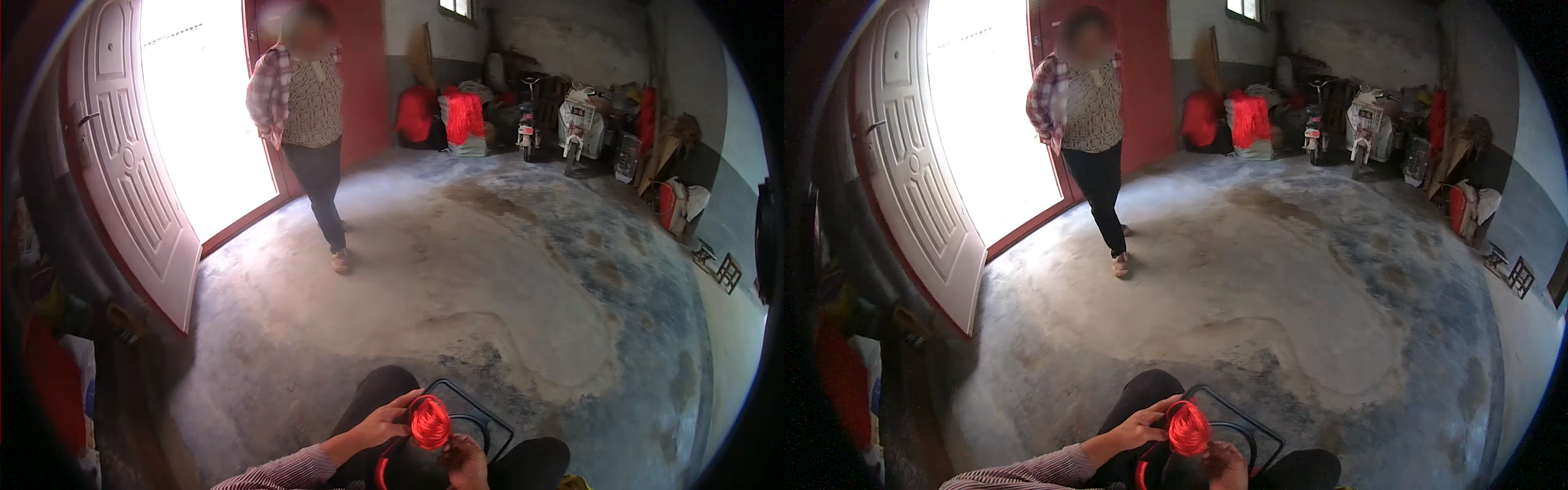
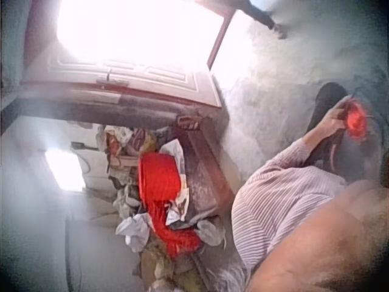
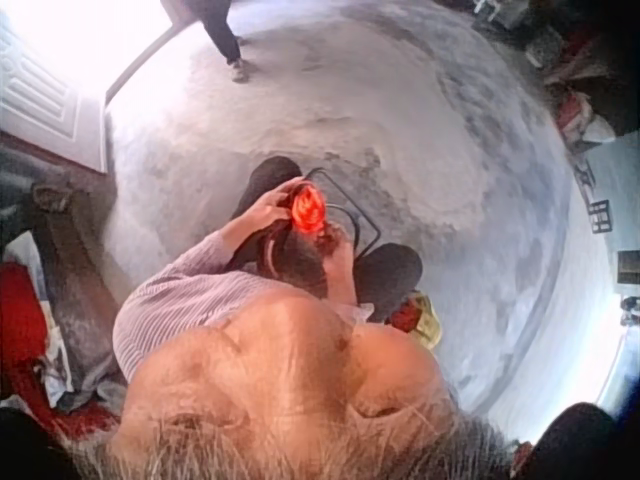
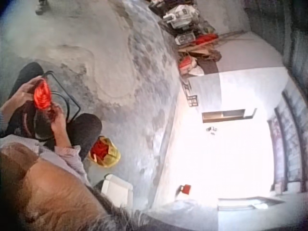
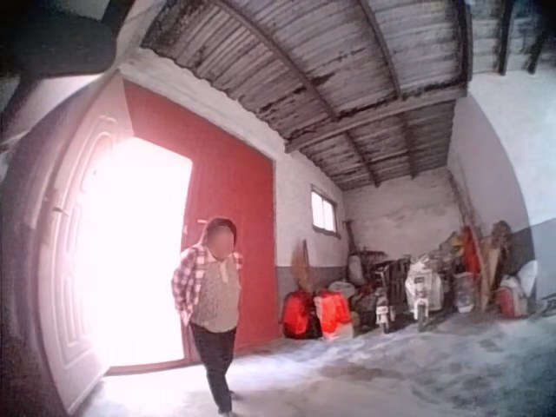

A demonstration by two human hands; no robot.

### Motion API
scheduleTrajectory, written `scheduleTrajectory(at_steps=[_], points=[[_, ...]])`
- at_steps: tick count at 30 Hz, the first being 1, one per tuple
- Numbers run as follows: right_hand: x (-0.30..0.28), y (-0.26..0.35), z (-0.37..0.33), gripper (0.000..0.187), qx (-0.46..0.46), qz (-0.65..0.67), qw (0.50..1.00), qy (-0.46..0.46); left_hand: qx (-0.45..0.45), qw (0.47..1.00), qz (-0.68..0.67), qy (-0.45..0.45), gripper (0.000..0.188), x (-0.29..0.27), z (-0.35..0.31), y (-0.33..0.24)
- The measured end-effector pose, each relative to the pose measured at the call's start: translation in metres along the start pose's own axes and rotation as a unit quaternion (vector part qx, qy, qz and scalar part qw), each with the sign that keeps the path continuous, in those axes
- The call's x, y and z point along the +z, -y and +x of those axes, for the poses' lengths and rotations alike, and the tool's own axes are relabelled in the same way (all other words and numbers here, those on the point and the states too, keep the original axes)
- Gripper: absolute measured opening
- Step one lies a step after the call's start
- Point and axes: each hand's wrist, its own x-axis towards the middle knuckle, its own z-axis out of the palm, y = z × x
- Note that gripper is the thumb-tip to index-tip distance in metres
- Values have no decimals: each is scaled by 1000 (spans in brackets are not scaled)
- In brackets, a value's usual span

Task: Winding red synthetic string or fiber onto a black circular frame.

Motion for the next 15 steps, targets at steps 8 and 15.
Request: scheduleTrajectory(at_steps=[8, 15], points=[[8, 2, -2, 11, 4, -15, 1000, -8, -20, 997, -67, -13, 49, 2, -1, -1], [-7, -5, 6, 18, 6, -6, 1000, -10, 1, 1000, 5, -2, 48, 0, -1, -3]])
